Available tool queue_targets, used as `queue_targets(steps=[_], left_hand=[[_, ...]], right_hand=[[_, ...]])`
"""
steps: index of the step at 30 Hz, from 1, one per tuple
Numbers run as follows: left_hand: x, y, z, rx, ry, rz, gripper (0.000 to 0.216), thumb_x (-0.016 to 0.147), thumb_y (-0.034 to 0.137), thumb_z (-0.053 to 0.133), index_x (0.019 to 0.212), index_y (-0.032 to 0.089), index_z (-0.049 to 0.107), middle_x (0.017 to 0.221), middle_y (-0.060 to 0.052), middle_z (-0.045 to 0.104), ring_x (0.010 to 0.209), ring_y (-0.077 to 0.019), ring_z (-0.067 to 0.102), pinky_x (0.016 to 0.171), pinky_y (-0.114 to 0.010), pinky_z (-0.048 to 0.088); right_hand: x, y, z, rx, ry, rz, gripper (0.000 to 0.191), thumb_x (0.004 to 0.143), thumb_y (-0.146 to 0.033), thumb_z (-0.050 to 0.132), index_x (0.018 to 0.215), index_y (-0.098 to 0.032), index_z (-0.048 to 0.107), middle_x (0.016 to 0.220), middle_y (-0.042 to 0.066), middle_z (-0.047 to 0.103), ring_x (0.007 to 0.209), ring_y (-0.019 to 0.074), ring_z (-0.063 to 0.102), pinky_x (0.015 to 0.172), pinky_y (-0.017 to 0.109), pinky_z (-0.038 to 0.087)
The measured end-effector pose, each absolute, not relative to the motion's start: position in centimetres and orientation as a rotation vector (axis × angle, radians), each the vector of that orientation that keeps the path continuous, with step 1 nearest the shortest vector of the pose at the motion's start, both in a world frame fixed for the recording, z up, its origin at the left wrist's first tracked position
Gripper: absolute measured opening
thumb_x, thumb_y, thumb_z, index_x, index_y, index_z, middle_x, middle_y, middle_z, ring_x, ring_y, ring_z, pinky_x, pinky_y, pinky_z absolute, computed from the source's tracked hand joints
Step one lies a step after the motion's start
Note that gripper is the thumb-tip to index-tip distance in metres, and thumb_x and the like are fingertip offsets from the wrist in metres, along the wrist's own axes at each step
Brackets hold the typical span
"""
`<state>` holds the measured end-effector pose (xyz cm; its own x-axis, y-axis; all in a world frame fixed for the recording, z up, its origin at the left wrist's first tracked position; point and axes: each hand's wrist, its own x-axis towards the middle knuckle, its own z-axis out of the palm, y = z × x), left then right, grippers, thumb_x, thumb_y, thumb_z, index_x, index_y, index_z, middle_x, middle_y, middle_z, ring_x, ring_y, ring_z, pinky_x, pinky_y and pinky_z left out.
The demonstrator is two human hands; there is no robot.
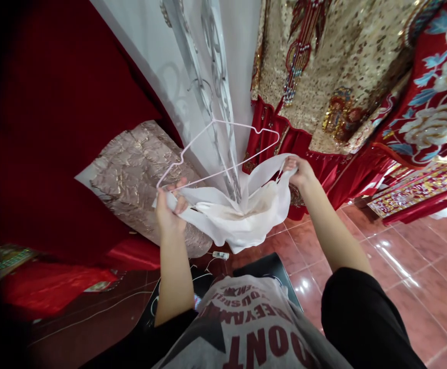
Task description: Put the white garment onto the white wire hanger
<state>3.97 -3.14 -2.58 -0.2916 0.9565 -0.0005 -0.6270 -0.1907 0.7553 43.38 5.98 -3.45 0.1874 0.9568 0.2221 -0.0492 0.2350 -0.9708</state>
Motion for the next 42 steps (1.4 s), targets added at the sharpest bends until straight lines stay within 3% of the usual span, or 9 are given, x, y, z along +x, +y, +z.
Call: queue_targets(steps=[4, 8, 11, 19, 24, 29, 33, 36, 42], left_hand=[[3.5, -3.1, -3.4, 0.605, 0.779, 1.807, 0.041, 0.090, 0.056, 0.080, 0.089, 0.016, 0.072, 0.126, -0.018, 0.079, 0.045, -0.0006, 0.030, 0.042, -0.019, 0.029], [2.7, -3.2, -4.1, 0.577, 0.868, 1.911, 0.035, 0.082, 0.050, 0.084, 0.092, 0.017, 0.076, 0.130, -0.016, 0.079, 0.052, -0.0023, 0.044, 0.051, -0.018, 0.040], [2.0, -3.7, -4.7, 0.559, 1.094, 1.874, 0.027, 0.075, 0.037, 0.084, 0.092, 0.017, 0.078, 0.108, -0.012, 0.084, 0.057, -0.0068, 0.059, 0.058, -0.020, 0.050], [-1.5, -6.9, -5.3, 0.641, 1.429, 1.733, 0.026, 0.064, 0.030, 0.084, 0.081, 0.012, 0.078, 0.072, -0.008, 0.077, 0.060, -0.0157, 0.071, 0.061, -0.025, 0.057], [-2.8, -8.1, -6.1, 0.709, 1.456, 1.762, 0.023, 0.066, 0.030, 0.086, 0.078, 0.012, 0.078, 0.067, -0.006, 0.075, 0.063, -0.0170, 0.072, 0.067, -0.026, 0.058], [-2.2, -8.0, -6.2, 0.579, 1.376, 1.787, 0.018, 0.064, 0.025, 0.084, 0.072, 0.014, 0.072, 0.058, -0.002, 0.069, 0.050, -0.0120, 0.061, 0.055, -0.022, 0.052], [-2.6, -5.7, -4.2, 0.364, 1.141, 1.731, 0.019, 0.076, 0.024, 0.077, 0.068, 0.015, 0.063, 0.086, -0.010, 0.081, 0.039, 0.0015, 0.034, 0.043, -0.013, 0.040], [-3.4, -3.1, -1.8, 0.314, 1.064, 1.609, 0.032, 0.089, 0.025, 0.067, 0.061, 0.016, 0.053, 0.103, -0.015, 0.082, 0.047, -0.0023, 0.053, 0.043, -0.011, 0.043], [-2.0, 0.6, 3.5, 0.649, 1.051, 1.429, 0.021, 0.092, 0.019, 0.059, 0.094, 0.009, 0.078, 0.101, -0.019, 0.079, 0.059, -0.0119, 0.067, 0.043, -0.016, 0.051]], right_hand=[[40.4, 2.0, -4.4, -0.899, -0.670, 1.456, 0.031, 0.091, -0.016, 0.066, 0.068, -0.023, 0.048, 0.053, -0.010, 0.028, 0.043, 0.0076, 0.028, 0.043, 0.020, 0.041], [36.9, 0.6, -4.7, -0.743, -0.719, 1.275, 0.022, 0.091, -0.024, 0.064, 0.072, -0.026, 0.052, 0.060, -0.004, 0.047, 0.050, 0.0124, 0.036, 0.054, 0.027, 0.053], [33.9, 0.1, -4.3, -0.788, -0.918, 1.166, 0.012, 0.092, -0.037, 0.062, 0.090, -0.026, 0.066, 0.091, 0.005, 0.073, 0.057, 0.0155, 0.041, 0.063, 0.036, 0.058], [27.5, 0.5, -2.8, -0.865, -1.276, 0.909, 0.065, 0.091, -0.051, 0.063, 0.154, -0.036, 0.056, 0.163, 0.007, 0.058, 0.080, 0.0192, 0.063, 0.076, 0.043, 0.062], [26.5, 3.6, -4.8, -1.065, -1.556, 0.492, 0.076, 0.101, -0.054, 0.055, 0.170, -0.026, 0.039, 0.133, 0.013, 0.076, 0.119, 0.0288, 0.071, 0.117, 0.057, 0.051], [27.9, 4.3, -6.2, -1.140, -1.475, 0.335, 0.068, 0.097, -0.050, 0.062, 0.160, -0.027, 0.054, 0.089, 0.003, 0.072, 0.091, 0.0259, 0.068, 0.109, 0.052, 0.055], [29.4, 3.8, -5.9, -1.111, -1.442, 0.359, 0.061, 0.094, -0.051, 0.067, 0.150, -0.027, 0.062, 0.089, 0.002, 0.071, 0.088, 0.0238, 0.067, 0.113, 0.052, 0.053], [30.1, 3.4, -5.4, -1.088, -1.445, 0.394, 0.058, 0.094, -0.051, 0.068, 0.146, -0.027, 0.065, 0.102, 0.005, 0.076, 0.089, 0.0236, 0.066, 0.112, 0.053, 0.053], [29.3, 2.7, -5.6, -1.149, -1.479, 0.433, 0.050, 0.095, -0.052, 0.068, 0.138, -0.025, 0.069, 0.116, 0.011, 0.079, 0.101, 0.0269, 0.070, 0.112, 0.054, 0.053]])
